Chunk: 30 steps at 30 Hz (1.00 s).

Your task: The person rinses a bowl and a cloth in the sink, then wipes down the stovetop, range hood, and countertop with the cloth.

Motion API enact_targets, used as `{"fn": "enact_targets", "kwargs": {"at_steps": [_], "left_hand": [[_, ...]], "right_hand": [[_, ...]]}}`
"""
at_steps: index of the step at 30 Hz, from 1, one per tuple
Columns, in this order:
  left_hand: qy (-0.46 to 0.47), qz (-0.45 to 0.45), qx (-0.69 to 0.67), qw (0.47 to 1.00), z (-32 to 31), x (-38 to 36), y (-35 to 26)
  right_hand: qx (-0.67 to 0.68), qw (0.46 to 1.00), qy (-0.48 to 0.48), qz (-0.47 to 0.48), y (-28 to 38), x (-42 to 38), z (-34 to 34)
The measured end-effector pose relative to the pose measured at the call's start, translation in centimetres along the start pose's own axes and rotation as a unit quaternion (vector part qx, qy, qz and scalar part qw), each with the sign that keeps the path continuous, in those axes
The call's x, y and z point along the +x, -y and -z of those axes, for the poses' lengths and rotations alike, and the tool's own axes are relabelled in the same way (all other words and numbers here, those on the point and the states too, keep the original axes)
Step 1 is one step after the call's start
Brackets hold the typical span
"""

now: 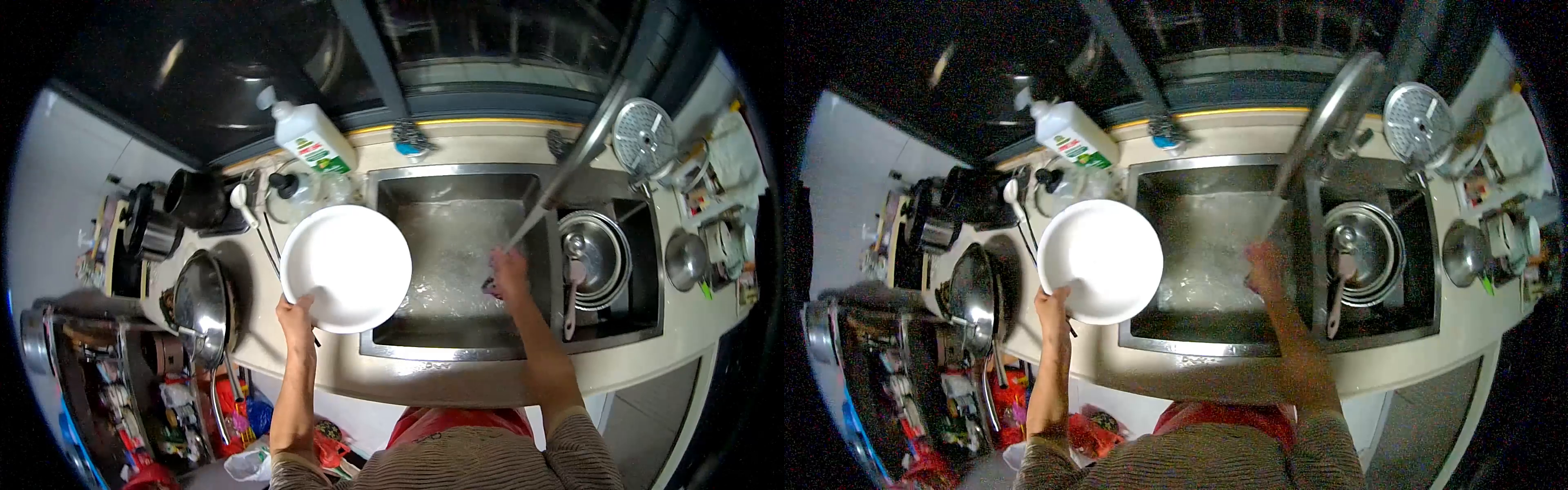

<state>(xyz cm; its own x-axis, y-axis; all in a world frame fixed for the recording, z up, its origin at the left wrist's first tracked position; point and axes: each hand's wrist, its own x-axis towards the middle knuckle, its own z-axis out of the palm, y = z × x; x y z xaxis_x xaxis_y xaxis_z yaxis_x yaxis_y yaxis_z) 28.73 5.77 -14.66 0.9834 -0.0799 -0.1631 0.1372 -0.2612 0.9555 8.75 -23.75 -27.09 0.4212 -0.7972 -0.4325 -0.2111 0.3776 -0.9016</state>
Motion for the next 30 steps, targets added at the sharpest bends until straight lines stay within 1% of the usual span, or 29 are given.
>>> {"fn": "enact_targets", "kwargs": {"at_steps": [2, 5, 8, 9, 11, 12, 14, 16, 17, 19, 20, 22, 23, 26, 27, 28, 29, 30], "left_hand": [[-0.022, 0.063, -0.022, 0.997, 2.5, 0.1, 0.9], [-0.039, 0.070, -0.054, 0.995, 5.7, 1.5, 4.2], [-0.061, 0.093, -0.055, 0.992, 7.4, 2.2, 5.0], [-0.068, 0.103, -0.049, 0.991, 7.7, 2.5, 4.9], [-0.098, 0.086, -0.001, 0.991, 8.0, 3.2, 4.4], [-0.112, 0.077, 0.023, 0.990, 8.1, 3.6, 4.2], [-0.113, 0.071, 0.035, 0.990, 9.3, 5.6, 6.8], [-0.104, 0.054, 0.073, 0.990, 9.9, 6.5, 7.9], [-0.119, 0.017, 0.146, 0.982, 10.4, 6.7, 8.3], [-0.143, -0.060, 0.289, 0.945, 10.3, 6.3, 7.7], [-0.185, -0.103, 0.339, 0.917, 9.8, 5.7, 7.7], [-0.263, -0.187, 0.430, 0.844, 7.4, 2.2, 4.0], [-0.255, -0.236, 0.445, 0.825, 6.7, 1.4, 3.5], [-0.207, -0.221, 0.437, 0.847, 3.9, 1.2, 2.8], [-0.181, -0.232, 0.431, 0.853, 3.2, 1.8, 3.7], [-0.151, -0.228, 0.410, 0.870, 2.8, 2.4, 4.5], [-0.141, -0.214, 0.389, 0.885, 2.5, 2.9, 5.0], [-0.132, -0.200, 0.369, 0.898, 2.1, 3.2, 4.9]], "right_hand": [[-0.028, 1.000, -0.011, -0.003, 1.2, 0.0, -0.1], [-0.031, 0.993, 0.098, -0.062, 3.6, -0.7, 0.3], [0.026, 0.995, 0.084, 0.054, 3.1, -0.9, -0.7], [0.029, 0.994, 0.087, 0.054, 3.0, -1.0, -0.6], [0.034, 0.994, 0.088, 0.053, 3.2, -1.2, 0.2], [-0.031, 0.993, 0.091, 0.072, 3.8, -1.2, 0.7], [-0.160, 0.977, 0.093, 0.109, 5.1, -1.5, 1.7], [-0.129, 0.978, 0.089, 0.134, 5.4, -1.9, 1.8], [-0.113, 0.979, 0.085, 0.146, 5.5, -2.0, 2.0], [-0.155, 0.952, 0.066, 0.257, 4.9, -1.6, 2.7], [-0.177, 0.933, 0.053, 0.310, 4.6, -1.5, 3.2], [-0.259, 0.890, -0.004, 0.375, 6.5, -3.6, 3.0], [-0.300, 0.864, -0.033, 0.403, 7.3, -4.5, 2.7], [-0.416, 0.789, -0.041, 0.451, 8.0, -4.5, 3.6], [-0.388, 0.820, -0.041, 0.418, 8.1, -4.6, 3.6], [-0.357, 0.850, -0.041, 0.386, 8.2, -4.7, 3.2], [-0.322, 0.877, -0.041, 0.354, 8.1, -4.7, 2.9], [-0.311, 0.884, -0.036, 0.347, 7.9, -4.7, 2.9]]}}
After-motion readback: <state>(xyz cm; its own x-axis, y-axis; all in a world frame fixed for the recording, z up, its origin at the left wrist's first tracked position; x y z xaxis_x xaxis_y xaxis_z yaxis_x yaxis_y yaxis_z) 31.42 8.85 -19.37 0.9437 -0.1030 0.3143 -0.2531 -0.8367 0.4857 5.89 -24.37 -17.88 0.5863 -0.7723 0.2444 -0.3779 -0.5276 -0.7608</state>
